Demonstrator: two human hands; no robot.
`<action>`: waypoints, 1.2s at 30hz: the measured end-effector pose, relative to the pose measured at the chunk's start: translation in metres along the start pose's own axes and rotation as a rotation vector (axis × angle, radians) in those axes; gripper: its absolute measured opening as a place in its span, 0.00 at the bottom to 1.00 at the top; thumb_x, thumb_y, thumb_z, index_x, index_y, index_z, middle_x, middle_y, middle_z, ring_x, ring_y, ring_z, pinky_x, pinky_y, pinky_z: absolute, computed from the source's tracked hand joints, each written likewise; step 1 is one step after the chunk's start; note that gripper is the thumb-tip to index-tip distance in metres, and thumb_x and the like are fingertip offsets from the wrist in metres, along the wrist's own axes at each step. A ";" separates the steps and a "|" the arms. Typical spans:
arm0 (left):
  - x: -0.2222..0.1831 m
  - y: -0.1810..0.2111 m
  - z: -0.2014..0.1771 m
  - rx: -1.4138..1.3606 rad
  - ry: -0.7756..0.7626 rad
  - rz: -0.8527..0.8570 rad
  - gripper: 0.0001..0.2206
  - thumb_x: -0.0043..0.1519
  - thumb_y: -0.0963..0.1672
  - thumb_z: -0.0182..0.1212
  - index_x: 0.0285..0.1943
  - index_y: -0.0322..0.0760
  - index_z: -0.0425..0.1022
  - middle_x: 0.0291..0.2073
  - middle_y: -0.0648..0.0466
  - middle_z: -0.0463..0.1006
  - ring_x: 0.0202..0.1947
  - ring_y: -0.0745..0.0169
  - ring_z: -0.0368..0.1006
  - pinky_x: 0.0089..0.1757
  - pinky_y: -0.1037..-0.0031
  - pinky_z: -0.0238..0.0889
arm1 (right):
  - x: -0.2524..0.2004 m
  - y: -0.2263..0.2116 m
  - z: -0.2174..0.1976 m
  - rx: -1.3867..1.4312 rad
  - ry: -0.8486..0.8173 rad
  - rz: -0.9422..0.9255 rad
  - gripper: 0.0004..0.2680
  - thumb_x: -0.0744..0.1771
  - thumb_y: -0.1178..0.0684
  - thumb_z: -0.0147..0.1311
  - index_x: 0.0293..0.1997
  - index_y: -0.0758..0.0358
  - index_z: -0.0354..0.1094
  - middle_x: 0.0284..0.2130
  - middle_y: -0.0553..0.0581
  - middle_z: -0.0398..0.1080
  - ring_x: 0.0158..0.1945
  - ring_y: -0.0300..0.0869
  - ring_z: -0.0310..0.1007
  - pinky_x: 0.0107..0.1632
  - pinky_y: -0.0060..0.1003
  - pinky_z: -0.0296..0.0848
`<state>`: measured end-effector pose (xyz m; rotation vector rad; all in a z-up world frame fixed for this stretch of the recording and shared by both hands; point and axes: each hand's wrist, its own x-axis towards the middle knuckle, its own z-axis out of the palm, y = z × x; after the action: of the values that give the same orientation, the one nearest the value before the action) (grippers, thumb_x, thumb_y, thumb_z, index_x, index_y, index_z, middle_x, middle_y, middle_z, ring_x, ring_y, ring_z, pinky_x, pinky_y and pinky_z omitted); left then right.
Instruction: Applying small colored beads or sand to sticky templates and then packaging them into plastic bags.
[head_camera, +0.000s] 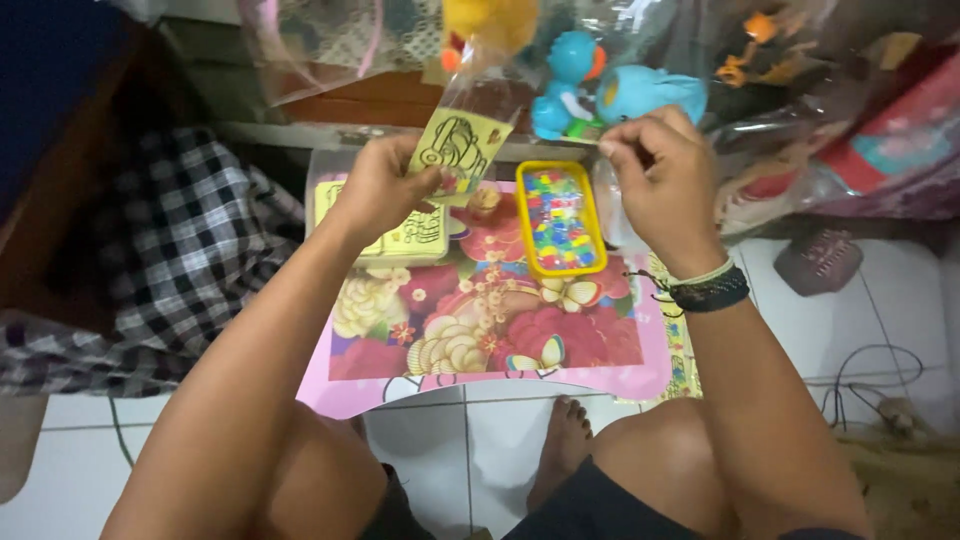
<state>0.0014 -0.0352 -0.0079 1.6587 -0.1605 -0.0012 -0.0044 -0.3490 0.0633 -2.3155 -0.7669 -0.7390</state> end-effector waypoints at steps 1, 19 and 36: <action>0.000 -0.001 0.004 0.023 -0.025 0.008 0.10 0.62 0.40 0.64 0.50 0.25 0.77 0.33 0.40 0.81 0.32 0.58 0.79 0.32 0.70 0.81 | -0.002 -0.007 -0.010 0.009 0.070 -0.003 0.02 0.71 0.61 0.64 0.45 0.62 0.78 0.35 0.58 0.68 0.36 0.49 0.71 0.42 0.38 0.70; -0.022 0.013 0.026 0.215 -0.160 -0.033 0.08 0.62 0.40 0.68 0.47 0.29 0.80 0.33 0.39 0.82 0.32 0.56 0.78 0.37 0.68 0.79 | 0.004 -0.022 -0.006 -0.235 0.000 -0.378 0.05 0.71 0.56 0.55 0.37 0.57 0.72 0.33 0.50 0.60 0.36 0.47 0.65 0.43 0.41 0.60; -0.030 0.025 0.026 0.233 -0.259 -0.087 0.06 0.62 0.41 0.65 0.45 0.31 0.82 0.29 0.42 0.81 0.29 0.58 0.79 0.34 0.69 0.80 | 0.000 -0.020 0.034 -0.121 -0.129 -0.387 0.04 0.66 0.53 0.65 0.34 0.54 0.73 0.34 0.49 0.66 0.43 0.47 0.68 0.50 0.44 0.58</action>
<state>-0.0329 -0.0598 0.0115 1.8935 -0.2933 -0.2736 -0.0072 -0.3132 0.0478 -2.3674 -1.2850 -0.8236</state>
